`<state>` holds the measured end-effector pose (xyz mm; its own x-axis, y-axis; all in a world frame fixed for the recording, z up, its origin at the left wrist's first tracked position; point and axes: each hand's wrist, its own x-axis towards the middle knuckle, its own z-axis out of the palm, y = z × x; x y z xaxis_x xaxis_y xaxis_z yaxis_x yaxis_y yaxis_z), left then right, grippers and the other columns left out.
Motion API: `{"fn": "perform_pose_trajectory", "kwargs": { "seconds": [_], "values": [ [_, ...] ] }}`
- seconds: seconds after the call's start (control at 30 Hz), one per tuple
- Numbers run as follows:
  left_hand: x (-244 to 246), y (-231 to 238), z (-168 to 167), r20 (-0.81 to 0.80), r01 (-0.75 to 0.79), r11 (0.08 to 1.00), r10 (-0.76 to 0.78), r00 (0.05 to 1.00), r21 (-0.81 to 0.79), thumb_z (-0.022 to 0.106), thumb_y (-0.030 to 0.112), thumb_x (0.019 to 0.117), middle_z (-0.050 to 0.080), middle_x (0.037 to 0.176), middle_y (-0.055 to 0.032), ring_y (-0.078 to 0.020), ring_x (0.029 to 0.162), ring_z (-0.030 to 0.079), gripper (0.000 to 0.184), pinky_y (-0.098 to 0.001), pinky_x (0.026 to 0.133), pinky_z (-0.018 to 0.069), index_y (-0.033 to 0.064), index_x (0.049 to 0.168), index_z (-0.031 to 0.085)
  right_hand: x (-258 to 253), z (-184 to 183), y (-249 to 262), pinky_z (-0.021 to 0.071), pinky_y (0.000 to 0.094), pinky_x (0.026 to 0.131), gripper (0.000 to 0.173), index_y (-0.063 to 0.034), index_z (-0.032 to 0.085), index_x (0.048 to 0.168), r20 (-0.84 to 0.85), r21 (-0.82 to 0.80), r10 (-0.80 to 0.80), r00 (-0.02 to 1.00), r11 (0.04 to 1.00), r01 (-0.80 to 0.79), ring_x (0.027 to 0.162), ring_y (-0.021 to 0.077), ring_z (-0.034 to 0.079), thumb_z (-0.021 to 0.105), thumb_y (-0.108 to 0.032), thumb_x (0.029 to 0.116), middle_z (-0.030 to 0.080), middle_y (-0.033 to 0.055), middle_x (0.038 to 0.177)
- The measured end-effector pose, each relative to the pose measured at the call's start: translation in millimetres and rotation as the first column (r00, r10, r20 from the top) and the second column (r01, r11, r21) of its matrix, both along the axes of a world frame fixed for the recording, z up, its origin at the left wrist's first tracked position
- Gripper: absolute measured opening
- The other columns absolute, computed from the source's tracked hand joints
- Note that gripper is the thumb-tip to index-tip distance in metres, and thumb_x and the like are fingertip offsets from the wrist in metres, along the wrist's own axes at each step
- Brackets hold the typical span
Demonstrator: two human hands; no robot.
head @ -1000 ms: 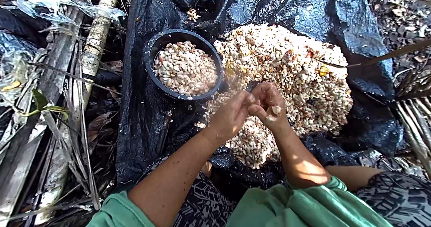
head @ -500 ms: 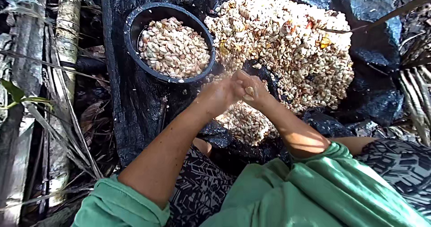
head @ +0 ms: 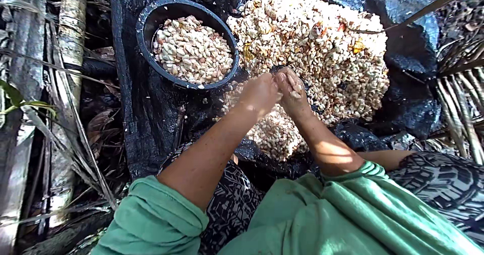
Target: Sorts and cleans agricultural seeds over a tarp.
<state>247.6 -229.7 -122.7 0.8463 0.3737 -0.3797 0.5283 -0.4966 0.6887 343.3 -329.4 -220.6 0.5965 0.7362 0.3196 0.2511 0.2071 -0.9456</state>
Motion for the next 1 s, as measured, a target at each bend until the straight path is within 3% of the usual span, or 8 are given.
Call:
{"fn": "perform_pose_trajectory", "kwargs": {
  "seconds": [0.17,0.33,0.43,0.53,0.63,0.7,0.87,1.0],
  "values": [
    [4.2,3.5,8.2,0.143,0.014,1.000,-0.013,0.990,-0.007,0.042,0.018,0.1113,0.064,0.103,-0.0217,-0.0328,0.092,0.065,0.028,-0.0529,0.085,0.0519,-0.0038,0.121,0.056,-9.0,0.9,-3.5,0.0510,0.0168,0.059,0.007,-0.0151,0.056,0.098,-0.148,0.227,-0.056,0.987,0.970,0.089,0.066,-0.0031,0.056,0.054,-0.018,0.1040,0.057,-0.0112,0.081],
    [-2.9,12.0,3.9,0.267,-0.091,0.827,0.280,0.922,-0.554,0.055,0.001,0.1020,0.064,0.101,-0.0084,-0.0107,0.073,0.065,0.031,-0.0252,0.064,0.0572,0.0039,0.132,0.047,4.4,9.1,-7.4,0.0550,0.0182,0.064,0.044,-0.0193,0.059,0.119,-0.126,0.341,0.083,0.989,0.939,-0.036,0.079,-0.0006,0.062,0.054,-0.058,0.1000,0.064,-0.0108,0.102],
    [-8.2,15.2,5.9,0.271,-0.097,0.729,0.369,0.889,-0.677,0.054,-0.007,0.0988,0.063,0.094,-0.0048,-0.0082,0.070,0.063,0.033,-0.0215,0.061,0.0556,0.0052,0.129,0.046,7.2,15.0,-14.9,0.0562,0.0196,0.070,0.039,-0.0046,0.054,0.122,0.074,0.186,0.102,0.992,0.976,-0.114,0.083,0.0001,0.061,0.068,-0.032,0.0981,0.061,-0.0034,0.107],
    [-18.0,22.2,8.2,0.316,-0.101,0.711,0.430,0.846,-0.696,0.054,0.002,0.1019,0.062,0.083,0.0004,-0.0061,0.065,0.060,0.020,-0.0193,0.058,0.0521,0.0087,0.121,0.051,27.6,-22.2,-22.9,0.0590,0.0258,0.066,0.020,0.0038,0.060,0.111,0.049,-0.239,0.118,0.992,0.966,-0.103,0.070,0.0059,0.066,0.053,-0.013,0.1045,0.069,0.0019,0.085],
    [-37.0,25.8,20.6,0.358,-0.100,0.684,0.494,0.792,-0.723,0.052,0.014,0.1065,0.061,0.078,0.0040,-0.0035,0.061,0.057,0.003,-0.0165,0.054,0.0503,0.0140,0.106,0.055,78.1,-96.8,-36.7,0.0525,0.0551,0.099,0.033,0.0043,0.058,0.135,0.023,-0.885,0.277,0.961,0.453,-0.109,0.111,0.0378,0.067,0.050,-0.004,0.1039,0.067,0.0265,0.121],
    [-51.9,28.6,28.3,0.407,-0.083,0.714,0.487,0.773,-0.696,0.051,0.012,0.1062,0.062,0.078,0.0049,-0.0021,0.059,0.057,0.007,-0.0150,0.053,0.0497,0.0152,0.101,0.055,99.5,-141.8,-49.3,0.0391,0.0639,0.112,0.041,0.0006,0.054,0.144,0.023,-0.960,0.275,0.961,0.274,-0.056,0.132,0.0461,0.054,0.052,-0.005,0.1030,0.058,0.0292,0.139],
    [-67.9,49.9,18.8,0.510,-0.072,0.760,0.500,0.700,-0.646,0.053,0.005,0.0998,0.063,0.077,0.0054,-0.0021,0.060,0.058,0.015,-0.0131,0.052,0.0496,0.0173,0.092,0.055,48.2,-201.1,-32.2,0.0368,0.0634,0.115,0.077,-0.0006,0.028,0.160,-0.041,-0.957,-0.102,0.994,0.290,-0.009,0.140,0.0476,0.046,0.059,-0.044,0.1034,0.045,0.0319,0.151],
    [-55.8,54.4,12.2,0.359,-0.132,0.640,0.576,0.735,-0.757,0.047,0.001,0.1009,0.068,0.083,-0.0029,-0.0055,0.062,0.065,0.015,-0.0142,0.047,0.0508,0.0123,0.092,0.052,-26.9,-206.6,-1.3,0.0397,0.0596,0.115,0.069,-0.0011,0.034,0.156,-0.086,-0.918,-0.126,0.988,0.395,-0.029,0.139,0.0428,0.048,0.059,-0.036,0.1028,0.047,0.0285,0.151]
  ]
}}
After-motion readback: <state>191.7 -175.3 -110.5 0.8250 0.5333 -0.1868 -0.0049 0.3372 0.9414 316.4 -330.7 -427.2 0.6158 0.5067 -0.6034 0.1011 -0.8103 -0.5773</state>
